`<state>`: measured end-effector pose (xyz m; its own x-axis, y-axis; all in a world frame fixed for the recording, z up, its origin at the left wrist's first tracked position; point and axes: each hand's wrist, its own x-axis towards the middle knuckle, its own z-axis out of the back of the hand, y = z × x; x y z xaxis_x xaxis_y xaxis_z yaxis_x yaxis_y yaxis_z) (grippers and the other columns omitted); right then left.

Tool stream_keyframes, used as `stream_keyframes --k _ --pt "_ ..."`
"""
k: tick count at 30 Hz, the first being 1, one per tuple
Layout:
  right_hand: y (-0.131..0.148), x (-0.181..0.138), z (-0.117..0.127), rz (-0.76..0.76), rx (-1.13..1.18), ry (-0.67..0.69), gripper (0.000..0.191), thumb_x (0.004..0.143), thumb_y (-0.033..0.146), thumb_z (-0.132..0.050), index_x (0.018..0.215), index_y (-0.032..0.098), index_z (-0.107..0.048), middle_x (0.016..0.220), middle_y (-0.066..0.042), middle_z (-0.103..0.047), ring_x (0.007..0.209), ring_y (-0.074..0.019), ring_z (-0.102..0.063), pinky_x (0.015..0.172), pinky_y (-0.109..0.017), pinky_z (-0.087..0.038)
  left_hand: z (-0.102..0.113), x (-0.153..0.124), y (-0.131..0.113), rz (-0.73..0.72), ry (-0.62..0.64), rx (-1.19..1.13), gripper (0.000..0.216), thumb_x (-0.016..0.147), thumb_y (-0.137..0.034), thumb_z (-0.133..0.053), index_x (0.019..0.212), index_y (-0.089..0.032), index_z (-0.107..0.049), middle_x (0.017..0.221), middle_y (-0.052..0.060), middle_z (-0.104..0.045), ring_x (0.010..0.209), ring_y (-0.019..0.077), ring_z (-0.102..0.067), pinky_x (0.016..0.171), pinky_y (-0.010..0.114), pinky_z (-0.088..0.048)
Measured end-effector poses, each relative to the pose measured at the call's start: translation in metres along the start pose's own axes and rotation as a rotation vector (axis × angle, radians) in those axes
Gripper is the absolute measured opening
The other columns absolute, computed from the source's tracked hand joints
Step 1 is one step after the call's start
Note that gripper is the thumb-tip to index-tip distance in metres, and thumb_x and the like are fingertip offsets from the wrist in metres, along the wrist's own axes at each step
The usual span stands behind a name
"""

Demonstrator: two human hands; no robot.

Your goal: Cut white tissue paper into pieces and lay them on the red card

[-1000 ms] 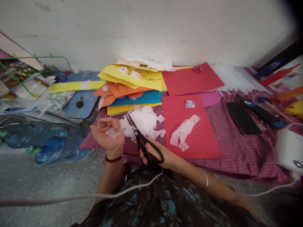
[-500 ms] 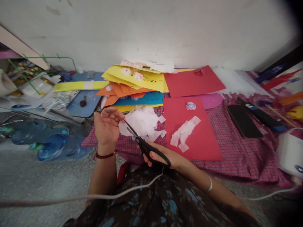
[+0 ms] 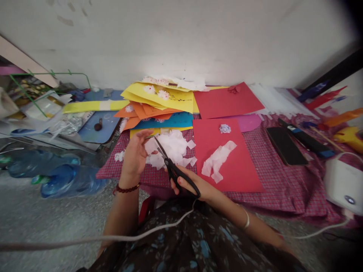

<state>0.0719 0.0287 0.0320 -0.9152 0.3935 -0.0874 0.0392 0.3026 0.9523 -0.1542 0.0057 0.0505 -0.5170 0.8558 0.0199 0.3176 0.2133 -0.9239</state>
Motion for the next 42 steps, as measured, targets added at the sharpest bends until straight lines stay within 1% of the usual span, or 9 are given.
stream_keyframes --k 4,7,9,11,14,18,24,35,42 --pt "0.0 0.002 0.0 0.003 -0.084 -0.017 0.068 0.088 0.073 -0.053 0.126 0.016 -0.049 0.086 0.0 -0.052 0.072 -0.0125 -0.053 0.067 -0.029 -0.044 0.008 -0.005 0.008 -0.036 -0.111 0.133 0.03 0.075 -0.038 -0.078 0.095 -0.018 -0.07 0.095 0.006 -0.067 0.072 0.0131 -0.061 0.05 0.02 -0.047" --pt "-0.003 0.005 -0.003 0.01 -0.108 -0.031 0.068 0.087 0.073 -0.055 0.124 0.016 -0.049 0.084 0.001 -0.048 0.073 -0.013 -0.049 0.067 -0.029 -0.041 0.006 -0.01 0.009 -0.023 -0.12 0.195 0.023 0.07 -0.03 -0.083 0.081 -0.016 -0.068 0.077 0.001 -0.064 0.064 0.0097 -0.057 0.058 0.02 -0.047" --pt "-0.005 0.007 -0.004 0.025 -0.116 -0.054 0.068 0.086 0.071 -0.058 0.124 0.016 -0.05 0.085 0.001 -0.047 0.074 -0.0133 -0.046 0.067 -0.028 -0.04 0.002 -0.011 0.007 -0.009 -0.113 0.139 0.023 0.067 -0.026 -0.083 0.07 -0.016 -0.062 0.071 -0.001 -0.063 0.064 0.01 -0.058 0.063 0.022 -0.049" --pt "-0.005 0.007 -0.005 0.034 -0.101 -0.061 0.069 0.085 0.071 -0.059 0.124 0.015 -0.05 0.086 0.0 -0.047 0.075 -0.0136 -0.046 0.067 -0.029 -0.04 -0.002 -0.011 0.006 0.002 -0.112 0.057 0.026 0.063 -0.021 -0.082 0.063 -0.017 -0.057 0.074 0.0 -0.065 0.067 0.0109 -0.061 0.065 0.023 -0.05" --pt "-0.004 0.005 -0.004 0.004 -0.035 -0.01 0.069 0.086 0.073 -0.056 0.125 0.016 -0.049 0.086 0.0 -0.05 0.073 -0.0129 -0.05 0.066 -0.028 -0.04 -0.006 -0.01 0.005 0.01 -0.12 0.007 0.027 0.06 -0.017 -0.08 0.059 -0.017 -0.053 0.078 0.001 -0.069 0.069 0.0116 -0.063 0.066 0.023 -0.051" --pt "-0.003 0.003 -0.003 -0.025 0.03 -0.001 0.069 0.086 0.074 -0.054 0.123 0.016 -0.049 0.089 -0.001 -0.054 0.071 -0.011 -0.053 0.065 -0.026 -0.041 -0.006 -0.011 0.007 -0.005 -0.137 0.038 0.026 0.062 -0.017 -0.079 0.059 -0.017 -0.053 0.076 0.001 -0.068 0.069 0.0119 -0.063 0.065 0.023 -0.05" --pt "-0.005 0.007 -0.004 -0.022 -0.047 -0.029 0.073 0.083 0.076 -0.057 0.125 0.017 -0.049 0.085 0.001 -0.049 0.069 -0.0111 -0.05 0.063 -0.026 -0.044 -0.006 -0.014 0.007 -0.035 -0.177 0.104 0.03 0.061 -0.018 -0.081 0.06 -0.017 -0.051 0.077 0.001 -0.069 0.068 0.0122 -0.062 0.065 0.024 -0.05" --pt "-0.006 0.006 -0.003 -0.019 -0.019 -0.055 0.065 0.086 0.072 -0.057 0.12 0.017 -0.052 0.08 0.002 -0.052 0.062 -0.0097 -0.05 0.057 -0.025 -0.04 -0.007 -0.01 0.005 -0.083 -0.145 0.155 0.028 0.062 -0.017 -0.08 0.058 -0.017 -0.052 0.074 0.0 -0.068 0.067 0.0109 -0.06 0.065 0.023 -0.05" --pt "-0.004 0.007 -0.003 -0.058 0.032 -0.093 0.063 0.082 0.071 -0.062 0.114 0.017 -0.054 0.075 0.004 -0.052 0.057 -0.0078 -0.048 0.052 -0.023 -0.037 -0.003 -0.005 0.003 -0.089 -0.118 0.184 0.029 0.063 -0.018 -0.081 0.059 -0.017 -0.052 0.076 0.002 -0.068 0.07 0.0116 -0.061 0.067 0.023 -0.05"
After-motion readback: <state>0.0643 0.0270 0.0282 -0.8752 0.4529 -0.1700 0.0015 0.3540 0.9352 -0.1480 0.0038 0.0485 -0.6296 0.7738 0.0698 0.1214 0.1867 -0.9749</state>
